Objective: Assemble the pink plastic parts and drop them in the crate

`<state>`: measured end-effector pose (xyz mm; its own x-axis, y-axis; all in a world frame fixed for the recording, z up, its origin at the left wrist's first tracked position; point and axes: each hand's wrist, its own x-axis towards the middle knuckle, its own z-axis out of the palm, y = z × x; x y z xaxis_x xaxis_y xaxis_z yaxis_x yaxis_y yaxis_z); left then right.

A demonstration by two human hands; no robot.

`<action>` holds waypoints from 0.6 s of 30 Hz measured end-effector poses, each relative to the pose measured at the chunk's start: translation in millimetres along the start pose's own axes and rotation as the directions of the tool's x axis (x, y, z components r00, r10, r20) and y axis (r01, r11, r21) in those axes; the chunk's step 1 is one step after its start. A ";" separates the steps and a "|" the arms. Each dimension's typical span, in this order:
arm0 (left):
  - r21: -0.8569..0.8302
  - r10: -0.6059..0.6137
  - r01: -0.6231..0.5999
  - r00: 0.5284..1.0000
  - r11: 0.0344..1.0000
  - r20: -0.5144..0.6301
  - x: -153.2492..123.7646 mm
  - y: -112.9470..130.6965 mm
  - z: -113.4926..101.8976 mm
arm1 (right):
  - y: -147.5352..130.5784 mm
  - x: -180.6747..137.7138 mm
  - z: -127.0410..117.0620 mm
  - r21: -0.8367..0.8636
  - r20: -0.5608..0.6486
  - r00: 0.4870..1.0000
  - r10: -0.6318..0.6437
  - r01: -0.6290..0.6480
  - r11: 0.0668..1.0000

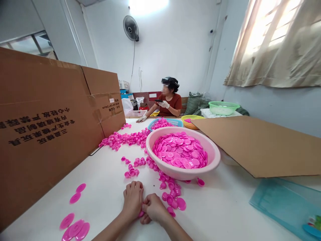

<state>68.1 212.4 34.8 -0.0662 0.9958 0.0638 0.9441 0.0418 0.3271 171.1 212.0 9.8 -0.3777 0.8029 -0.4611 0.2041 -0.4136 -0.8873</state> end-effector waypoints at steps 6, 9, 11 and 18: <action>-0.105 -0.011 0.004 0.997 0.994 -0.070 -2.3 -4.4 3.2 | -3.0 0.7 -0.9 -0.005 -0.010 0.999 0.044 -0.044 0.999; -0.117 0.025 -0.036 0.995 0.992 -0.092 -2.1 -3.4 0.0 | -1.5 -1.4 -0.7 -0.021 -0.048 0.999 0.011 -0.012 1.000; -0.077 0.080 -0.083 0.996 0.994 -0.043 -2.2 -1.6 -1.1 | -1.6 -4.7 1.0 -0.046 -0.050 0.999 -0.012 0.009 0.999; -0.049 0.076 -0.075 0.997 0.996 0.028 -27.2 -36.4 -52.5 | -17.7 -21.8 15.1 -0.320 0.044 0.951 -0.305 0.302 0.898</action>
<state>18.6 179.5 70.6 0.0147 0.9980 0.0623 0.9296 -0.0365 0.3668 162.1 195.3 35.5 -0.4615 0.8710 -0.1687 0.3578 0.0087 -0.9338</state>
